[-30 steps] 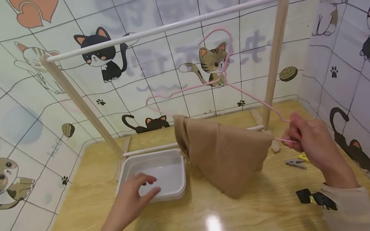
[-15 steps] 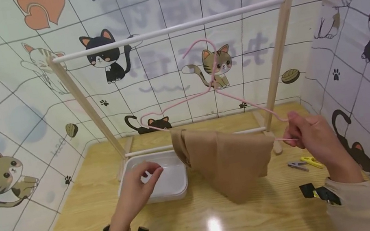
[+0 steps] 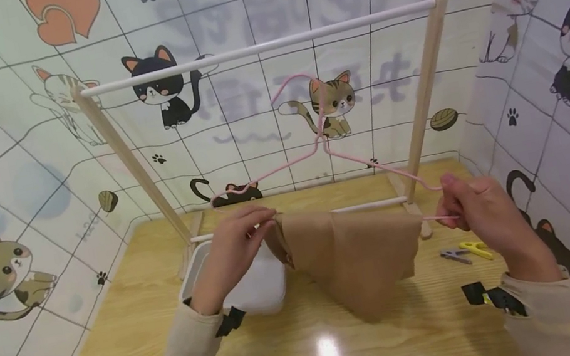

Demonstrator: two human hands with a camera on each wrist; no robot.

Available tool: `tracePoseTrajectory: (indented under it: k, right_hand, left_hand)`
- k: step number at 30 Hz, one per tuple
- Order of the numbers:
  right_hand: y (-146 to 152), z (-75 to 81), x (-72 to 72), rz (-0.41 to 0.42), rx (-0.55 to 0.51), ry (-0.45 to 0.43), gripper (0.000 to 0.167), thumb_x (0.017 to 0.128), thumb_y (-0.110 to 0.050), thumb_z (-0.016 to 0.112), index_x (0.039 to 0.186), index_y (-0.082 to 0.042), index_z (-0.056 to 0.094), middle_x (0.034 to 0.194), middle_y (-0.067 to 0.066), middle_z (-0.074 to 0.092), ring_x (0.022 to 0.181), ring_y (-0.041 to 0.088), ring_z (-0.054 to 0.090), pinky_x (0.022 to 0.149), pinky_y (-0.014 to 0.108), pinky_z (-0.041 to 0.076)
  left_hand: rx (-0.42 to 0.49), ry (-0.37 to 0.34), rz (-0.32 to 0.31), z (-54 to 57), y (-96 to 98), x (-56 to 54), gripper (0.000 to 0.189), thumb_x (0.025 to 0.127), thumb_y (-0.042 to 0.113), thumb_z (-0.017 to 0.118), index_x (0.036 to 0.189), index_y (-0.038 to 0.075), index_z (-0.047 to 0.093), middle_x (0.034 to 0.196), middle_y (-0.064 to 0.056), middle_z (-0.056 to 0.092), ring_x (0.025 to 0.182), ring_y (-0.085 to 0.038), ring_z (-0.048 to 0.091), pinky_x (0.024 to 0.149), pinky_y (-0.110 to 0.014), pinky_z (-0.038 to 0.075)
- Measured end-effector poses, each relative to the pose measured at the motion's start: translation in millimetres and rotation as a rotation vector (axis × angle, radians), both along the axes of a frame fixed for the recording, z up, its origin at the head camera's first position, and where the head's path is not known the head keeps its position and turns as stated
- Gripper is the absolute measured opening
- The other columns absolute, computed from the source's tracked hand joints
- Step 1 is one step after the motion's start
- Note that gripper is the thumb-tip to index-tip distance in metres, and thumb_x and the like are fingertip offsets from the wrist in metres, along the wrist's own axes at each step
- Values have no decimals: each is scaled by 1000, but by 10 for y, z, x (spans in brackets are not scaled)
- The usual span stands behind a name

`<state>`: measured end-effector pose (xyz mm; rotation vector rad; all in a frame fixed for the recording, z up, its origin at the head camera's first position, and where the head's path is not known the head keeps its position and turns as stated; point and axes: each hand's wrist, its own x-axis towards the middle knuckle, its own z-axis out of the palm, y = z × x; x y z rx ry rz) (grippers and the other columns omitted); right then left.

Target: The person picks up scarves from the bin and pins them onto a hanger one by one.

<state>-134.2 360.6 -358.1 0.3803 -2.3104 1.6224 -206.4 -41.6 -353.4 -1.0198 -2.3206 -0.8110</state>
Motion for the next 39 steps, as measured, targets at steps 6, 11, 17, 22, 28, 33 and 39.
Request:
tracePoseTrajectory:
  k: [6, 11, 17, 22, 28, 33, 39]
  right_hand:
    - [22, -5, 14, -3, -25, 5, 56, 113, -19, 35, 61, -1, 34, 58, 0, 54, 50, 17, 43, 43, 37, 25]
    - [28, 4, 27, -27, 38, 7, 55, 113, -21, 35, 61, -2, 36, 58, -1, 54, 49, 18, 42, 41, 35, 27]
    - [-9, -8, 16, -49, 49, 4, 54, 113, -18, 36, 61, -2, 37, 57, -1, 53, 50, 17, 44, 41, 35, 29]
    - [-49, 1, -1, -52, 85, 25, 55, 113, -18, 34, 61, -2, 36, 57, -1, 52, 49, 18, 42, 42, 35, 31]
    - [-105, 17, -12, -26, 71, 12, 54, 113, -19, 34, 62, -2, 35, 57, 0, 51, 48, 21, 39, 42, 35, 30]
    - [-153, 30, -31, -30, 76, -8, 55, 113, -23, 35, 63, -2, 34, 57, 1, 50, 48, 22, 38, 42, 35, 30]
    - [-200, 54, -37, -42, 101, -9, 54, 113, -23, 36, 63, -2, 35, 58, 0, 52, 49, 20, 40, 43, 35, 32]
  left_hand:
    - [45, 89, 51, 56, -44, -54, 11, 98, 12, 69, 103, 9, 78, 104, -2, 76, 86, -15, 72, 71, -31, 58]
    - [-11, 94, 151, 45, -102, -36, 10, 98, 14, 70, 103, 10, 78, 111, -2, 73, 90, -18, 73, 66, -33, 59]
    - [-103, 149, 145, -32, -91, -8, 13, 97, 19, 72, 107, 14, 76, 114, -1, 70, 93, -20, 64, 71, -31, 55]
    - [-100, 257, 47, 6, 62, 7, 16, 96, 25, 73, 108, 15, 77, 117, 0, 72, 110, -25, 58, 100, -42, 47]
    - [-174, 227, -46, -2, 392, 72, 27, 97, 30, 72, 119, 15, 75, 117, 3, 74, 114, -16, 64, 103, -39, 47]
    - [-203, 185, -56, -55, 664, 108, 31, 99, 34, 69, 124, 16, 74, 116, 4, 74, 107, -15, 66, 96, -36, 51]
    - [-231, 178, 9, -81, 849, 107, 18, 102, 34, 63, 105, 22, 75, 99, 9, 70, 93, -12, 62, 82, -30, 49]
